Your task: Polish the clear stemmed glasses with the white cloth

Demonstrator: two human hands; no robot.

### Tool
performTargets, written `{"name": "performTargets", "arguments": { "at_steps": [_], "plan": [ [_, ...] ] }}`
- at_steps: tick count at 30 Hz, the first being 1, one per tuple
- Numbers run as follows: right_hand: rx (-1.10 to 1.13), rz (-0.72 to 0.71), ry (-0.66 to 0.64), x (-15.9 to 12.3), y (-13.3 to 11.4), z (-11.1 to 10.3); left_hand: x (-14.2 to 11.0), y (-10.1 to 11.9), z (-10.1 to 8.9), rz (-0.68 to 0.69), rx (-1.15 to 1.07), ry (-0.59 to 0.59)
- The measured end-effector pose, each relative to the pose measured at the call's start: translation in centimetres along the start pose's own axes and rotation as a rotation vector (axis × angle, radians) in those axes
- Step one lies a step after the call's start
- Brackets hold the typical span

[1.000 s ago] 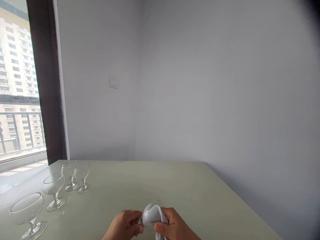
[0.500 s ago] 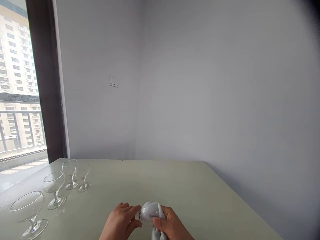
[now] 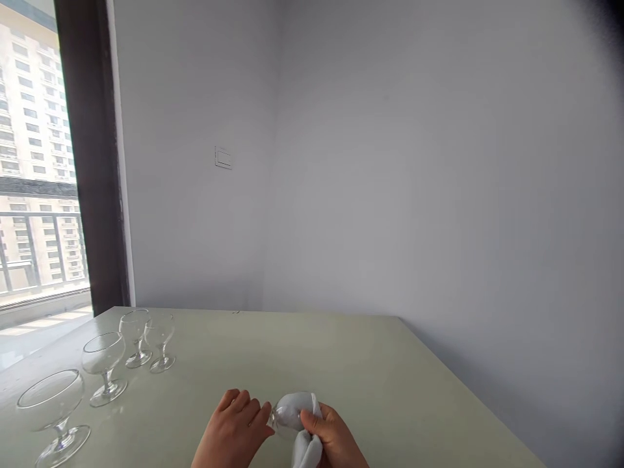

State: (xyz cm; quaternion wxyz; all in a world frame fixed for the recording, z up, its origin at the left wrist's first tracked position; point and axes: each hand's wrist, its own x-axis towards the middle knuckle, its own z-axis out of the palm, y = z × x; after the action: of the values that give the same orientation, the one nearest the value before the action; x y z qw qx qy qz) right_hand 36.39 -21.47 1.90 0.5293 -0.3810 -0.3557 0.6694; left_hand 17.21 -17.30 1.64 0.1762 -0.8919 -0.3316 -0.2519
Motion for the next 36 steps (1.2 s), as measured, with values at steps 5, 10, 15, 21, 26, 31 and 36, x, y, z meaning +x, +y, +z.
{"name": "performTargets", "arguments": {
  "at_steps": [5,10,15,21,26,31,36],
  "plan": [
    [-0.543,-0.042,-0.141,-3.5,-3.6,0.0,0.8,-0.2,-1.0,-0.188,-0.530,-0.228],
    [-0.878,0.026,-0.105,-5.7,-5.6,-0.9,1.1,0.3,-2.5,-0.385,-1.393,-0.684],
    [-0.964,-0.195,-0.249,-4.5,-5.3,-0.7,0.5,0.1,-1.8,-0.505,-1.703,-0.748],
    [-1.049,-0.536,-0.094,-2.7,-6.1,-2.1,0.4,1.1,0.0,-0.623,-1.963,-0.553],
    [-1.008,-0.715,0.401,-1.3,-3.8,-3.9,0.8,2.1,1.0,-0.890,-2.059,-0.315],
    [-1.323,-0.898,0.039,-0.4,0.5,-2.0,0.6,2.4,2.4,-0.866,-1.696,-0.390],
    [-1.358,-0.902,-0.081,0.0,1.6,0.4,0.3,3.1,1.9,-0.653,-1.122,-0.403]
  ]
}}
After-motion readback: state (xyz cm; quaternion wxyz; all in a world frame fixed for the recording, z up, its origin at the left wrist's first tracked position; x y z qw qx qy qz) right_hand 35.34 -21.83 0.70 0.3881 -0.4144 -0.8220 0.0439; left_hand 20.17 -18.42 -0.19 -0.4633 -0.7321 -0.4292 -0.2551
